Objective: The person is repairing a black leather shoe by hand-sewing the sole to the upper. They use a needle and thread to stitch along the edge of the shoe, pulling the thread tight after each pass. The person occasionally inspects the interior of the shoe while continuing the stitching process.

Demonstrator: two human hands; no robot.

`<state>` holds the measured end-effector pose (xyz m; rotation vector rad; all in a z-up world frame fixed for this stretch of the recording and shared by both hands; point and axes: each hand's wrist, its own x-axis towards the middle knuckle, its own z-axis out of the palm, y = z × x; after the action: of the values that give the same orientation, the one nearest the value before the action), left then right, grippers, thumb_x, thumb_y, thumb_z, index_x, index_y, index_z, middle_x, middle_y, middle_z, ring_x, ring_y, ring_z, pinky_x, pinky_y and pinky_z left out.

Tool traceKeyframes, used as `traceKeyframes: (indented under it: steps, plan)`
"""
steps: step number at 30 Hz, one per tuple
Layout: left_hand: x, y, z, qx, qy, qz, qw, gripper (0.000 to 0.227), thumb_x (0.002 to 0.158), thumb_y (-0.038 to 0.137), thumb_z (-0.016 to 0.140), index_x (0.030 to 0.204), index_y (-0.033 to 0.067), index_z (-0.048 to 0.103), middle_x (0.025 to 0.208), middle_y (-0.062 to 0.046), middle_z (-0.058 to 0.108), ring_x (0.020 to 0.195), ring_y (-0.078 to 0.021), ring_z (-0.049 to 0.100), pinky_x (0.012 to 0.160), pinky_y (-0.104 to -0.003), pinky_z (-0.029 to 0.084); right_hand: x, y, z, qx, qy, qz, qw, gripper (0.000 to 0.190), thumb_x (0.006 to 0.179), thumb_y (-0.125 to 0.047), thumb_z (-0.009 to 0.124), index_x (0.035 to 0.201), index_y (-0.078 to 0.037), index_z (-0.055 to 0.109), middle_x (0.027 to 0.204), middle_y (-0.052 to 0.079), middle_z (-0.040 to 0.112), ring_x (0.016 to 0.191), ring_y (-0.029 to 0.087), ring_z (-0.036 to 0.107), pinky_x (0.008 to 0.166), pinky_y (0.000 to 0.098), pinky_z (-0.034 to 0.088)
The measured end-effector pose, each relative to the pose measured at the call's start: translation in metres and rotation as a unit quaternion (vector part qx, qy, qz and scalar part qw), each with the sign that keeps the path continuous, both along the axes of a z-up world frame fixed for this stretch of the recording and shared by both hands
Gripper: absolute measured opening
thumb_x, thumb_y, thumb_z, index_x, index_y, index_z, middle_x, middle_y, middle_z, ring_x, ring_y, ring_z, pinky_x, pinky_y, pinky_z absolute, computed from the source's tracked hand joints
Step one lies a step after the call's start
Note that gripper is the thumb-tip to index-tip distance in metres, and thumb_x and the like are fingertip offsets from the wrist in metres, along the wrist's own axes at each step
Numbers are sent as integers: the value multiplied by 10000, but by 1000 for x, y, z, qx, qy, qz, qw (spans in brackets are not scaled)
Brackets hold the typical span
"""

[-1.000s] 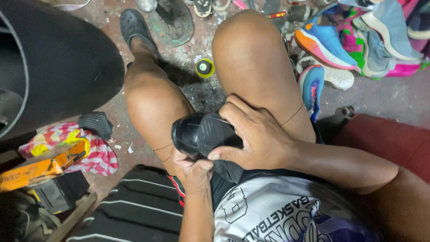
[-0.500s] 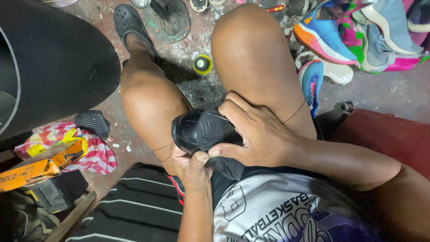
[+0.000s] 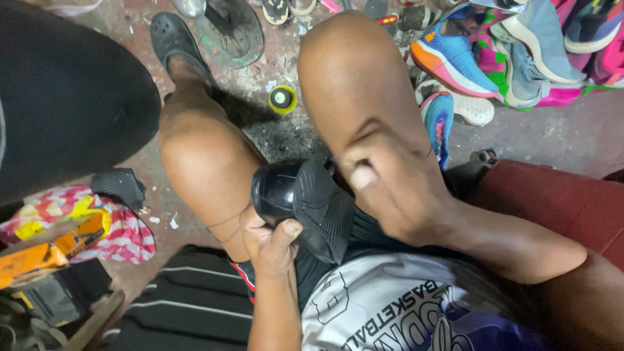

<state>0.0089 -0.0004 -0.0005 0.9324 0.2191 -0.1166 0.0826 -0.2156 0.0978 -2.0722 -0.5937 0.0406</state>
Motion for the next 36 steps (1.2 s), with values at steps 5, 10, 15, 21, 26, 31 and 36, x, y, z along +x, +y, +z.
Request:
traceKeyframes:
  steps: [5,10,15,21,26,31,36]
  plan:
    - [2,0,-3,32,-25,-12,999,452,829,275,921,1069,-57,730,1056,-90,737,935,-175,681,863,-309,543,1,-13,0,-2,30,53,998,154,1016,-55,597,1167,-27,614,1007,124,666,940,286,688,816,395,550]
    - [0,-4,-3,36,-12,-8,999,417,829,262,926,1033,-47,734,1042,-81,735,934,-173,681,876,-315,546,-3,-17,-1,-45,58,62,995,219,959,-49,626,1175,-19,643,1029,125,693,948,307,698,846,427,529]
    - [0,-4,-4,52,-13,-18,998,430,816,272,930,1038,-47,747,1023,-77,740,913,-168,678,858,-311,541,-1,-20,-1,-36,56,81,994,339,891,-30,650,1229,-41,672,1070,128,708,975,292,715,823,376,583]
    - [0,-3,1,104,-19,-25,994,416,823,296,920,1017,-32,752,1007,-62,738,906,-159,674,854,-307,534,1,-22,5,-29,66,67,995,321,892,-16,684,1212,-45,683,985,120,708,839,282,719,712,365,581]
    - [9,-5,22,199,-70,-48,976,397,838,302,892,1020,-24,759,1024,-75,745,915,-169,694,881,-308,548,8,-24,21,-21,82,86,993,300,915,-17,692,1214,-36,675,982,102,709,833,258,742,701,359,593]
    - [25,-4,53,293,-137,-109,940,287,845,190,868,1030,-4,765,1031,-102,769,946,-194,749,888,-311,582,7,-39,37,-204,14,143,968,507,703,-37,722,1208,2,689,903,83,697,656,222,710,528,353,566]
    - [43,-27,55,309,-137,-133,932,254,816,109,854,1019,-7,753,1033,-117,761,912,-191,749,833,-298,582,13,-55,28,-247,-116,139,952,450,726,-44,719,1174,-14,684,1031,62,714,715,186,708,565,336,572]
